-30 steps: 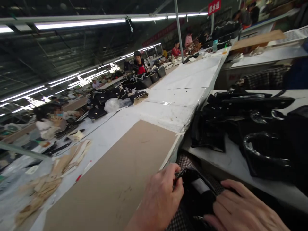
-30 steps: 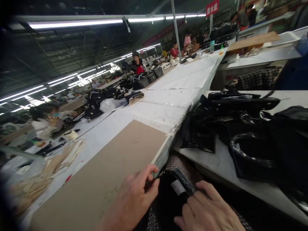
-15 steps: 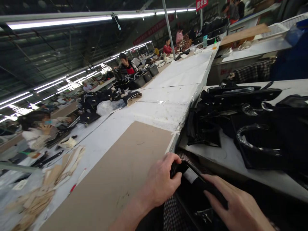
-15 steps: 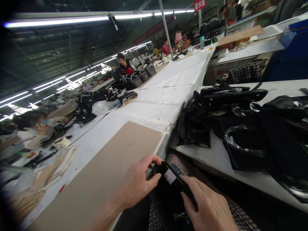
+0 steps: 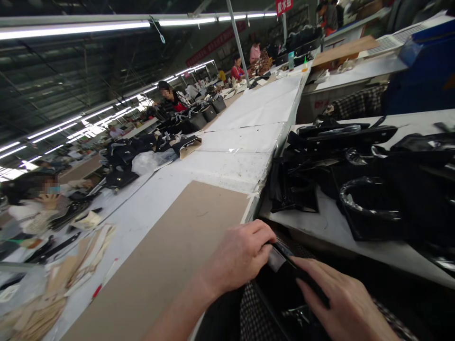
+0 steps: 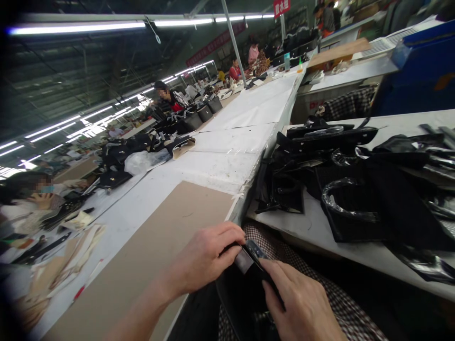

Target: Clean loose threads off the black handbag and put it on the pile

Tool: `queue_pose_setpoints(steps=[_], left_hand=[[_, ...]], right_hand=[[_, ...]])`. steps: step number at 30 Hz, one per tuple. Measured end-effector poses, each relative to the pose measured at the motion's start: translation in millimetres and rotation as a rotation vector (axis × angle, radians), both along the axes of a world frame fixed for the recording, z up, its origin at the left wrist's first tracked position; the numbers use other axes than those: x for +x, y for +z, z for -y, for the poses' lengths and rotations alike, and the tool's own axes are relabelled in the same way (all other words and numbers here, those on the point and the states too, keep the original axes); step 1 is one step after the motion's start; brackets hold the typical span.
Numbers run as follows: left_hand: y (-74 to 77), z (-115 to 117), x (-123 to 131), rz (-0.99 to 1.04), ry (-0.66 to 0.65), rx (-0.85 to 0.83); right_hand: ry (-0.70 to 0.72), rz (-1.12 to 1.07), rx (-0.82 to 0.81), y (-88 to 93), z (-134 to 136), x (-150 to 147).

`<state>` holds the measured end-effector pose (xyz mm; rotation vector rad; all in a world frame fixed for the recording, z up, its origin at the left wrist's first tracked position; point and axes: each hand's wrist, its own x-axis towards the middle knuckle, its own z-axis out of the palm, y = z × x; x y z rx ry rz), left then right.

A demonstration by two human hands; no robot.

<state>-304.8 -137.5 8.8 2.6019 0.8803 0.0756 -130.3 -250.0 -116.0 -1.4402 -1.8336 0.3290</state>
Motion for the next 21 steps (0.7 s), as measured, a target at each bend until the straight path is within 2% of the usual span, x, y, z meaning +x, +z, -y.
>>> queue_pose_setpoints(steps=[4, 14, 21], left_hand=[[0.6, -5, 1, -0.048, -0.003, 0.023], [-9.6, -10, -2, -0.106, -0.135, 0.174], [-13.8, -12, -9, 0.080, -0.252, 0.274]], right_hand=[[0.011, -0.011, -0.008, -0.6, 1, -1], [0.007, -0.051, -0.035, -3.3, 2, -2], [-0.084, -0.127, -0.102, -4.4, 2, -5]])
